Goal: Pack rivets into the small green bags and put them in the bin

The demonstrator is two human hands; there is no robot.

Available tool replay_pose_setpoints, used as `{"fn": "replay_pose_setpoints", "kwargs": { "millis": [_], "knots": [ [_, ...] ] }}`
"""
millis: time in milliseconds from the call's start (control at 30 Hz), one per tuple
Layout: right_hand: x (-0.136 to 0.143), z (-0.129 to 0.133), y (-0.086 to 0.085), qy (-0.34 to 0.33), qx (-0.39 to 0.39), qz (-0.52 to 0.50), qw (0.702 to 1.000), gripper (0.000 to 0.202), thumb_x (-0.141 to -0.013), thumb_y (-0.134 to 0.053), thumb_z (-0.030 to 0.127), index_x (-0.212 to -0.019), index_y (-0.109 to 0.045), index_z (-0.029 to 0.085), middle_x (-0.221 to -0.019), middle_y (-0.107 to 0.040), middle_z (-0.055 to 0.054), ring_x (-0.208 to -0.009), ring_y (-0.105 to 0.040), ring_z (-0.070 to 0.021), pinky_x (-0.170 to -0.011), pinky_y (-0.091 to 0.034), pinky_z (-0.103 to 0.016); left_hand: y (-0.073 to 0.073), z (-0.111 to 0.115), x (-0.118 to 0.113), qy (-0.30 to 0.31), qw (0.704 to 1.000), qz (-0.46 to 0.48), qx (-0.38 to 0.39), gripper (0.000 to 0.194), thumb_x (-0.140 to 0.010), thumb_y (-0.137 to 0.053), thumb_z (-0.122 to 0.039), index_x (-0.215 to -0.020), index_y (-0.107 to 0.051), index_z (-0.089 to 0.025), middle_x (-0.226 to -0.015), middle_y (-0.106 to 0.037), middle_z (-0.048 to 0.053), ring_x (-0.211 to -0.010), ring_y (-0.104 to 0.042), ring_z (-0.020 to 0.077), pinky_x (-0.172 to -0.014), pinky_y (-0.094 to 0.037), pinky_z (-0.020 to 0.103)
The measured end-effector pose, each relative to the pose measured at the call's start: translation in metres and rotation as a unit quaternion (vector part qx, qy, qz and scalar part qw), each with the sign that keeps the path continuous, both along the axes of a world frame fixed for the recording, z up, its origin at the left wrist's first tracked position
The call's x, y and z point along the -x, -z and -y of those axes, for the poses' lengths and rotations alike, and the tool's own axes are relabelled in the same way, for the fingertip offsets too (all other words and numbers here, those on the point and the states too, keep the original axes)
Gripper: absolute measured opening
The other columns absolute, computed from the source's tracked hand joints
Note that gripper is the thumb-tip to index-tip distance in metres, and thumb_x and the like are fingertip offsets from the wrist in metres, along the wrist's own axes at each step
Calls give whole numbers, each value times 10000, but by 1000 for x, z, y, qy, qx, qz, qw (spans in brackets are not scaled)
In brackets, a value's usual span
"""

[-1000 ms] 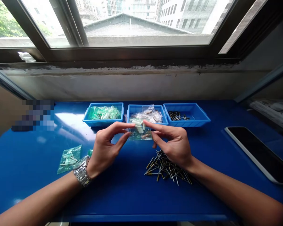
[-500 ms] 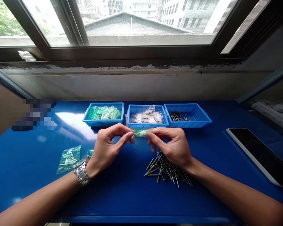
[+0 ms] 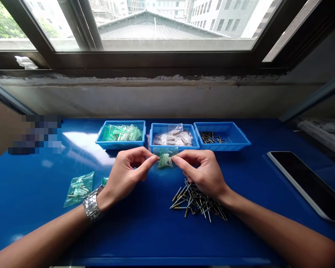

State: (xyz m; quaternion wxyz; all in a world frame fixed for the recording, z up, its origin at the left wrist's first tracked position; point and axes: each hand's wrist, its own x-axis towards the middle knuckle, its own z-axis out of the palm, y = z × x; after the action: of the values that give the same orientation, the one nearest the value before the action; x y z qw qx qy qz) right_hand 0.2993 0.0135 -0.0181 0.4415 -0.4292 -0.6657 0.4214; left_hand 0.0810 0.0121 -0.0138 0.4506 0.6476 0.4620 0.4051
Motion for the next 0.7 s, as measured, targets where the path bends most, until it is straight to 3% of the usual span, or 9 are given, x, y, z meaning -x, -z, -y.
{"fn": "replay_pose_setpoints", "kwargs": {
  "millis": [167,300,433,533,600,700],
  "knots": [
    [-1,-1,6,9,6,-32,999,164,-899,-755,330,-915,-832,186,-454,-576,37,-346,-472,-83,-336,-394,-214,2,2,1,-6,999,5,-35,222,-956,-691,-352,-865,-696,-149,-545,-620,-15,-457,-556,99,-446,-441,196],
    [-2,-1,10,-18,15,-73,997,161,-900,-764,307,-998,-833,199,-682,-753,-26,-414,-624,-112,-374,-503,-226,2,3,2,-9,997,-1,-75,157,-974,-677,-292,-905,-708,-154,-679,-743,19,-539,-654,109,-495,-511,193],
    [-2,0,10,-13,-23,-58,998,230,-917,-744,255,-1137,-802,222,-775,-802,-49,-519,-712,-154,-437,-580,-246,5,2,4,-20,987,-24,-157,87,-973,-674,-214,-1021,-738,-183,-968,-795,42,-838,-760,150,-745,-631,237],
    [-2,0,8,8,-63,-61,996,283,-918,-721,184,-1185,-777,258,-915,-821,-45,-604,-745,-160,-559,-654,-285,8,1,6,-17,977,-26,-213,195,-967,-661,-155,-1144,-722,-211,-1156,-753,44,-1145,-705,179,-985,-607,287],
    [-2,0,7,18,-87,-57,994,316,-904,-715,137,-1177,-777,283,-1048,-813,-37,-613,-740,-140,-592,-663,-280,9,0,6,-9,975,-21,-221,246,-963,-657,-135,-1190,-702,-219,-1220,-720,47,-1233,-655,181,-1041,-584,296],
    [-4,0,6,15,-100,-42,994,350,-891,-719,112,-1192,-772,282,-1023,-816,-30,-570,-715,-117,-533,-623,-238,8,-1,7,-6,974,-26,-224,231,-965,-653,-141,-1180,-704,-209,-1216,-694,63,-1219,-645,185,-1022,-579,298]
  ]
}}
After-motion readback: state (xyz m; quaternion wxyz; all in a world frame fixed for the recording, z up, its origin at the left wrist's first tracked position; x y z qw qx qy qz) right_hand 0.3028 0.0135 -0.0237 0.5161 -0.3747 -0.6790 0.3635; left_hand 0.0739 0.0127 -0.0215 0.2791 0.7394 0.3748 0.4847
